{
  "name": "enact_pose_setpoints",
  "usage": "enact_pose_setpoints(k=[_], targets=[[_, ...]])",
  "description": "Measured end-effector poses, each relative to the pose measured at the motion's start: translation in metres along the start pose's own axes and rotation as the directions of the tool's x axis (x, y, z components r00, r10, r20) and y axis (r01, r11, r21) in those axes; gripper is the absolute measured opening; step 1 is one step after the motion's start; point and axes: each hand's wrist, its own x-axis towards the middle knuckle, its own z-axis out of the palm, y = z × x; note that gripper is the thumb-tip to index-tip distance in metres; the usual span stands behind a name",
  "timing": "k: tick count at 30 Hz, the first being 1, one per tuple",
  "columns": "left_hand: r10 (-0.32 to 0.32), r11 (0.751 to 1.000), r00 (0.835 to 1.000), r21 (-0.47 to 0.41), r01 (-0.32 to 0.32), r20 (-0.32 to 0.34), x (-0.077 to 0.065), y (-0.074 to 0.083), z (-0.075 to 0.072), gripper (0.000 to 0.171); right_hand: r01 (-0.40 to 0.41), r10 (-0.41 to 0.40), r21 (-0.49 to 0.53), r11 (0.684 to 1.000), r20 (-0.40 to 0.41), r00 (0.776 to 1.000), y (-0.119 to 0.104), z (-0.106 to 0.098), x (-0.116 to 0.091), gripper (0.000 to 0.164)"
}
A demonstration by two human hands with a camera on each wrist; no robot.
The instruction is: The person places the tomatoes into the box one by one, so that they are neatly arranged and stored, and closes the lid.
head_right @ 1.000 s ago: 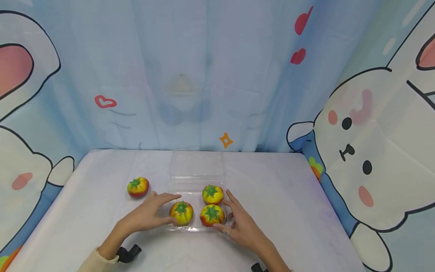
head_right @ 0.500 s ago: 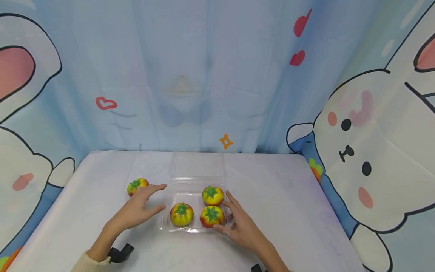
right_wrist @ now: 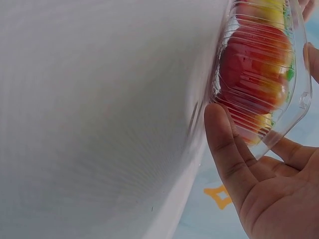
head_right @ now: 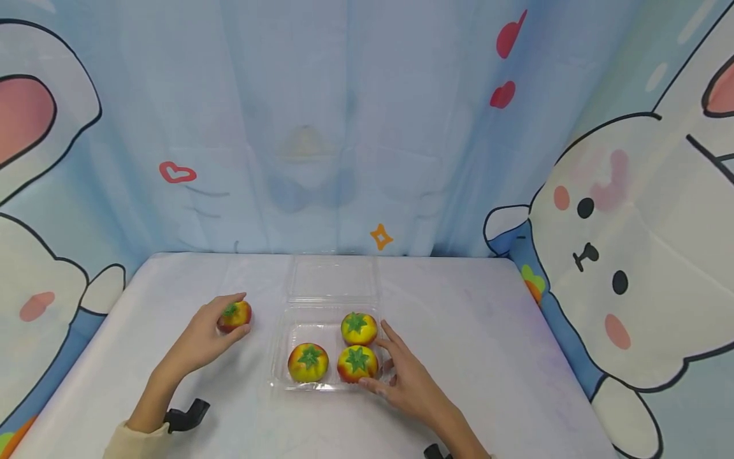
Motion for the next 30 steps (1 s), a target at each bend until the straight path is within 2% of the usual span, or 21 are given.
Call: enact_pose_setpoints(k=[6, 12, 19, 26, 30], targets=[[-0.027, 1.0, 0.999, -0.011, 0.027, -0.017, 0.0, -0.013, -0.004, 0.062, 0.004, -0.004, 0.002, 1.0, -0.002, 1.0, -0.001, -0.001, -0.001, 0.085], [-0.103, 0.995, 0.995, -0.012, 0.103, 0.011, 0.002, -0.028, -0.007, 0.066, 0.012, -0.012, -0.001, 1.0, -0.001, 1.0, -0.001, 0.0, -0.001, 0.084], [-0.174, 0.984, 0.984, -0.023, 0.175, 0.031, 0.008, -0.044, -0.004, 0.067, 0.011, -0.011, 0.002, 1.0, 0.0, 1.0, -0.001, -0.001, 0.0, 0.084], [-0.196, 0.979, 0.98, -0.058, 0.198, 0.028, 0.012, -0.056, -0.001, 0.066, -0.012, 0.012, 0.007, 1.0, 0.002, 1.0, -0.001, 0.0, 0.001, 0.083], [-0.232, 0.967, 0.972, -0.096, 0.235, 0.042, 0.012, -0.062, 0.003, 0.064, -0.017, 0.017, 0.012, 1.0, 0.001, 1.0, -0.001, -0.001, 0.001, 0.083]])
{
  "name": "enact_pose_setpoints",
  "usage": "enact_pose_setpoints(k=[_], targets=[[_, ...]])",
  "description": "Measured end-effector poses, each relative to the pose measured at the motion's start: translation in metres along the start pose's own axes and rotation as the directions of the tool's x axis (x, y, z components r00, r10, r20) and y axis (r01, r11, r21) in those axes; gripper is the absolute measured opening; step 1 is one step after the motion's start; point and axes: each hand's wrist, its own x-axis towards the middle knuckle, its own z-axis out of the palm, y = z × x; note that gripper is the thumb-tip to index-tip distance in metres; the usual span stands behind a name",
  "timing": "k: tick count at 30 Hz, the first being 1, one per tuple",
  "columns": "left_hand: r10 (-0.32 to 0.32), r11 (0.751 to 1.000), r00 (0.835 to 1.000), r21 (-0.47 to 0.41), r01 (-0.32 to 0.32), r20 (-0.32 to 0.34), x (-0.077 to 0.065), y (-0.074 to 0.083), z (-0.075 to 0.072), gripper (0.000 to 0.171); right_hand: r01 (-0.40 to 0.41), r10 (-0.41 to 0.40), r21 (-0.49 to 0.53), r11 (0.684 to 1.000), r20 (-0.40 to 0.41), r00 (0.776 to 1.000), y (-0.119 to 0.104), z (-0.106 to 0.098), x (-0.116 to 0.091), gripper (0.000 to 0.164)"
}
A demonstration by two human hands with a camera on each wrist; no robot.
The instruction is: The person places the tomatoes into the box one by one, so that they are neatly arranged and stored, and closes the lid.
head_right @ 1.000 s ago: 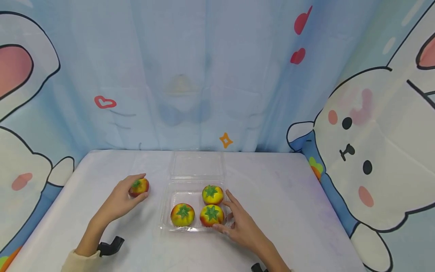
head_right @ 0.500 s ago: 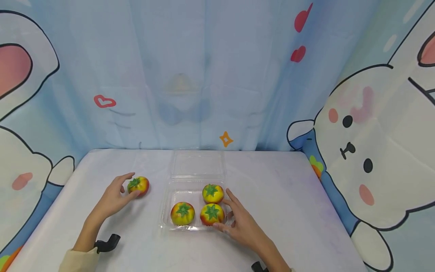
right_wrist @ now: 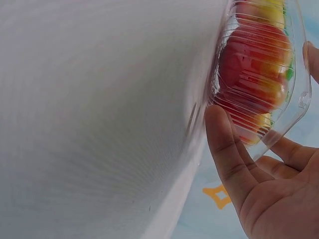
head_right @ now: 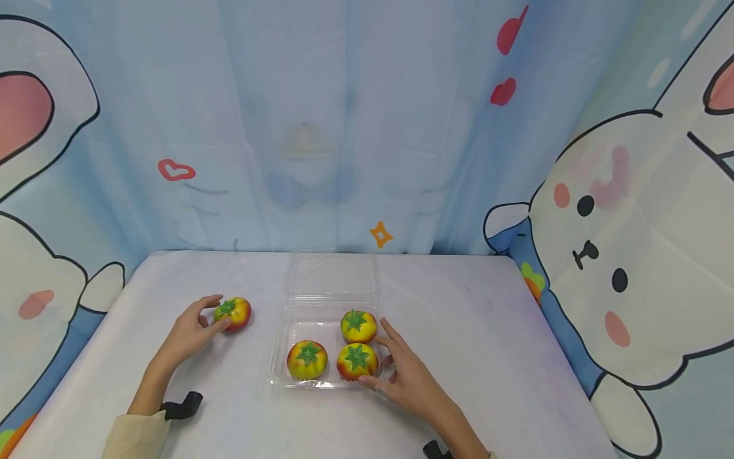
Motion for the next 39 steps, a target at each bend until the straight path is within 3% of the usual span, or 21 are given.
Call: enact_pose_setpoints(k=[4, 14, 39], targets=[[-0.034, 0.999, 0.999, -0.031, 0.035, 0.027, 0.0014, -0.0042, 0.0015, 0.064, 0.001, -0.001, -0.001, 1.0, -0.003, 1.0, 0.0, -0.0002, 0.0, 0.083], [-0.027, 0.998, 0.996, -0.05, 0.032, 0.082, 0.0029, -0.0073, 0.0031, 0.064, -0.002, 0.002, -0.012, 1.0, -0.006, 1.0, -0.0008, -0.0005, 0.0006, 0.082], [-0.067, 0.996, 0.996, -0.053, 0.07, 0.059, -0.0033, 0.0007, 0.0022, 0.063, 0.007, -0.007, -0.003, 1.0, 0.001, 1.0, -0.0013, -0.0016, -0.0005, 0.083]])
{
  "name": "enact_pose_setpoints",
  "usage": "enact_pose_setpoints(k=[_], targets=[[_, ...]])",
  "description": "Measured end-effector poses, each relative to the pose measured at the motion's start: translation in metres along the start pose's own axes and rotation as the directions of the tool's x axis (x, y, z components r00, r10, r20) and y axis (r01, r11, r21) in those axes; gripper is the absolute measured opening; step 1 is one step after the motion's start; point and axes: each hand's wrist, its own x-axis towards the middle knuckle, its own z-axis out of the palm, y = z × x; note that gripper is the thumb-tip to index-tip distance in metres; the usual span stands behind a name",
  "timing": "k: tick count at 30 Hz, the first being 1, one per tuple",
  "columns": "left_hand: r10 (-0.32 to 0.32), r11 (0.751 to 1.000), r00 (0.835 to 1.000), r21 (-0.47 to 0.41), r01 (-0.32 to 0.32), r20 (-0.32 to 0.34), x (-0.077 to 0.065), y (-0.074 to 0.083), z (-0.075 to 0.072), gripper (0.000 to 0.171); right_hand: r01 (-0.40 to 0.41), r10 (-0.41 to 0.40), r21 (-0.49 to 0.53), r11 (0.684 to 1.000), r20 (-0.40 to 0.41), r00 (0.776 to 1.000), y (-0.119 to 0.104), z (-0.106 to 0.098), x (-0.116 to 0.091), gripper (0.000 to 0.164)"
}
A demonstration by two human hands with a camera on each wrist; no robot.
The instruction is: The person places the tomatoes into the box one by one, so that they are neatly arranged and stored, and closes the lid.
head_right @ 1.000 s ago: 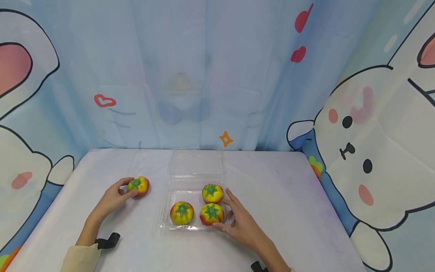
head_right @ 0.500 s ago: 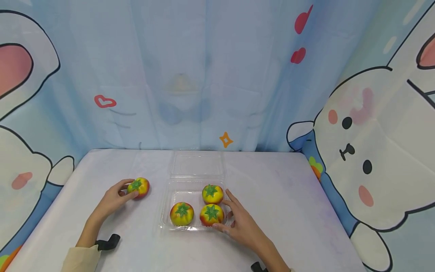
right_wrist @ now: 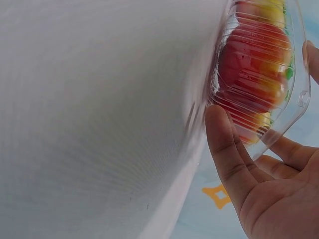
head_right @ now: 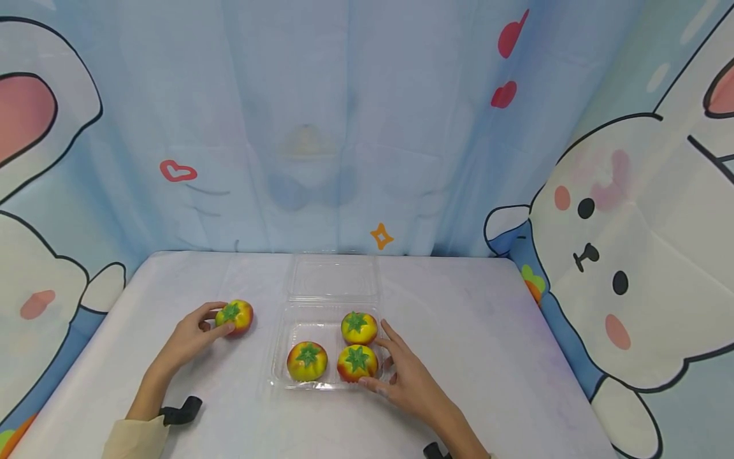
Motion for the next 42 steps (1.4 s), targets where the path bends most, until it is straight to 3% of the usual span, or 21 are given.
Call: enact_pose_setpoints(k=[9, 18, 25, 33, 42], targets=[[0.085, 0.996, 0.996, -0.019, -0.085, -0.007, -0.005, 0.022, -0.002, 0.064, -0.002, 0.002, -0.011, 1.0, -0.007, 1.0, 0.0, 0.0, 0.0, 0.083], [0.218, 0.975, 0.976, -0.047, -0.217, 0.015, -0.013, 0.054, 0.001, 0.06, -0.001, 0.001, -0.024, 1.0, -0.008, 1.0, -0.002, 0.0, 0.0, 0.083], [0.29, 0.956, 0.955, -0.073, -0.286, 0.064, -0.015, 0.071, 0.012, 0.058, -0.004, 0.004, -0.018, 1.0, -0.006, 1.0, -0.002, 0.0, 0.0, 0.083], [0.335, 0.942, 0.934, -0.077, -0.328, 0.126, -0.01, 0.085, 0.033, 0.055, -0.012, 0.011, -0.014, 1.0, -0.008, 1.0, -0.002, 0.0, 0.001, 0.083], [0.334, 0.943, 0.932, -0.04, -0.332, 0.138, -0.004, 0.092, 0.054, 0.054, -0.009, 0.009, -0.01, 1.0, -0.008, 1.0, -0.001, 0.0, 0.0, 0.084]])
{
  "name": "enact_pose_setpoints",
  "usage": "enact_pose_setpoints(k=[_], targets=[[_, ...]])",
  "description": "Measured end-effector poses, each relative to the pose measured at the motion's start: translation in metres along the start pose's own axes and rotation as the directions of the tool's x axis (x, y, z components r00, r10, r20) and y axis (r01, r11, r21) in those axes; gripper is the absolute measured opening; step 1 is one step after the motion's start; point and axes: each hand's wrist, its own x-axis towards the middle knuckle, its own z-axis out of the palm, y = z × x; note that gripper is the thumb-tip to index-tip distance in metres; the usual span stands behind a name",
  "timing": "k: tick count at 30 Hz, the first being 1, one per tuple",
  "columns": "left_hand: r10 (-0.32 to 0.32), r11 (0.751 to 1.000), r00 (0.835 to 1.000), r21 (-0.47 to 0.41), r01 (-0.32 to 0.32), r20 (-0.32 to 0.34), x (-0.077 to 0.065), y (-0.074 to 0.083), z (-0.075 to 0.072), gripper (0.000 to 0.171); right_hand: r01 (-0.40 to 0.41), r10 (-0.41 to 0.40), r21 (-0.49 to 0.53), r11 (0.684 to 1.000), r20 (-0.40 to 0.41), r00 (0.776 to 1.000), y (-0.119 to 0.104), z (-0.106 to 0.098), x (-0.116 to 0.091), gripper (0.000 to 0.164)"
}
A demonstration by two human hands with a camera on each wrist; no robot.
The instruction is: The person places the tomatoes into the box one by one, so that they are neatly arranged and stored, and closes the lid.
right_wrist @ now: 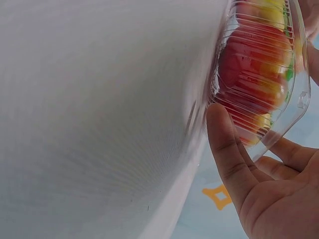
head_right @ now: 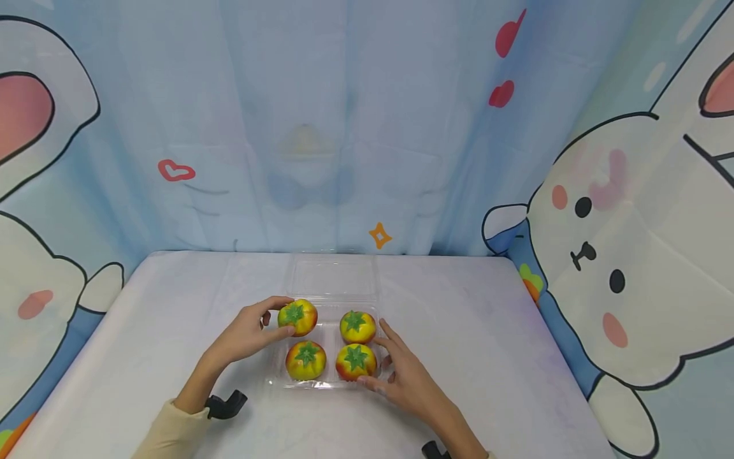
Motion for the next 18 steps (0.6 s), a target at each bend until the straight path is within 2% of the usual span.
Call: enact_pose_setpoints(k=[13, 18], targets=[[-0.081, 0.993, 0.997, 0.08, 0.082, -0.02, 0.004, 0.001, 0.019, 0.055, -0.011, 0.011, -0.002, 1.0, 0.001, 1.0, -0.001, 0.0, -0.001, 0.086], [-0.089, 0.987, 0.996, 0.132, 0.092, -0.029, 0.006, 0.003, 0.024, 0.056, -0.003, 0.003, -0.004, 1.0, 0.002, 1.0, 0.0, 0.0, -0.001, 0.087]])
